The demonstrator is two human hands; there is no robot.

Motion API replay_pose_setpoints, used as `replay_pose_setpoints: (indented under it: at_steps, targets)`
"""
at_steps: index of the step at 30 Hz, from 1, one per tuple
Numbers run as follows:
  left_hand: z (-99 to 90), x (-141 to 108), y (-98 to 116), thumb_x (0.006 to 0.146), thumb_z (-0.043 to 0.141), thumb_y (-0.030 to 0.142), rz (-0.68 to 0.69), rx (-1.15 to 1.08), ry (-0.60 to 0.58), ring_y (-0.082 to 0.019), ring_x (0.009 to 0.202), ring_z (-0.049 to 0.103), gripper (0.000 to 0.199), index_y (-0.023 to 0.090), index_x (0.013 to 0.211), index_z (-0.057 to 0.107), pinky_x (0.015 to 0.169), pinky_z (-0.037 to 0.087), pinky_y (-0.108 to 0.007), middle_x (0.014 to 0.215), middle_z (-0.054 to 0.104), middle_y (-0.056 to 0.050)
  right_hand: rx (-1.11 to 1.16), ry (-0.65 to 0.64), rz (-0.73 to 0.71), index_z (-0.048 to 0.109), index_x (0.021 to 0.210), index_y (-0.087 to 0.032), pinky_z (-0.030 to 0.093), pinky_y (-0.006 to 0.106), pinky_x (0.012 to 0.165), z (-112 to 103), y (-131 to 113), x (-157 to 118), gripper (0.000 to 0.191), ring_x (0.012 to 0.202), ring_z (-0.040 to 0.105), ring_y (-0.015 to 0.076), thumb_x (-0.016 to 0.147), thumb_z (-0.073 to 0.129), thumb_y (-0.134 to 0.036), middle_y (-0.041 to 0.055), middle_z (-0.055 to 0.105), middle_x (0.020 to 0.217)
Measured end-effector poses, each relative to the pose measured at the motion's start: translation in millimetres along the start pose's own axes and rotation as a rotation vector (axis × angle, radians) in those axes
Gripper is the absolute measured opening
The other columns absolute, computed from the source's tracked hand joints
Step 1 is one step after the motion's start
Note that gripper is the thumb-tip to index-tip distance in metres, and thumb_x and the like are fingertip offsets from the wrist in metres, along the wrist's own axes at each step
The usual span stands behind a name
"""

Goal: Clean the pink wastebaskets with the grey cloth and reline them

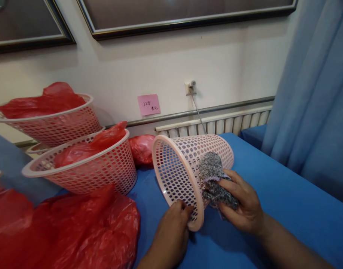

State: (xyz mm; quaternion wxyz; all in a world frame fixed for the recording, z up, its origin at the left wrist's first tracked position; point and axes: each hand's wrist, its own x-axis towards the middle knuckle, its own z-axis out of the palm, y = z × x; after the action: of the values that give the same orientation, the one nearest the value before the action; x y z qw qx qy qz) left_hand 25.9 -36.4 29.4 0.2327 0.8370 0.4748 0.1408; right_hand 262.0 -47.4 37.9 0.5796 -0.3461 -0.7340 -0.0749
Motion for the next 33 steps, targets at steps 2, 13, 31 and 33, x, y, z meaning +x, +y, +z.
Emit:
replay_pose_setpoints:
  at_steps: [2, 13, 31, 33]
  targets:
    - [-1.4, -5, 3, 0.088, 0.066, 0.032, 0.078, -0.108, 0.1, -0.028, 0.113, 0.064, 0.042, 0.025, 0.13, 0.063, 0.099, 0.053, -0.04, 0.122, 0.068, -0.01, 0.006, -0.026, -0.012, 0.06, 0.131, -0.025, 0.062, 0.037, 0.087, 3, 1, 5, 0.053, 0.108, 0.071, 0.0264, 0.079, 0.061, -0.011, 0.0131, 0.063, 0.129]
    - [-5.1, -18, -6, 0.1, 0.055, 0.027, 0.306, -0.188, 0.308, -0.028, 0.114, 0.07, 0.037, 0.029, 0.136, 0.065, 0.102, 0.057, -0.043, 0.127, 0.074, -0.008, -0.078, 0.037, 0.116, 0.063, 0.126, -0.024, 0.058, 0.045, 0.097, 29, 15, -17, 0.043, 0.12, 0.065, 0.0294, 0.083, 0.061, -0.022, 0.0128, 0.063, 0.133]
    - [28.1, -4, -8, 0.077, 0.059, 0.012, 0.223, 0.073, -0.061, -0.026, 0.1, 0.069, 0.059, 0.027, 0.135, 0.06, 0.09, 0.057, -0.037, 0.116, 0.073, -0.008, 0.092, 0.084, -0.059, 0.057, 0.135, -0.023, 0.058, 0.041, 0.099, 12, -26, -21, 0.055, 0.124, 0.064, 0.0291, 0.081, 0.064, -0.015, 0.0132, 0.056, 0.143]
    - [30.1, -6, -13, 0.077, 0.06, 0.011, 0.261, 0.11, -0.045, -0.026, 0.102, 0.068, 0.064, 0.027, 0.139, 0.057, 0.092, 0.057, -0.038, 0.118, 0.071, -0.009, 0.047, 0.118, 0.007, 0.06, 0.131, -0.023, 0.057, 0.041, 0.098, 14, -11, -19, 0.049, 0.122, 0.065, 0.0286, 0.082, 0.064, -0.016, 0.0128, 0.058, 0.139]
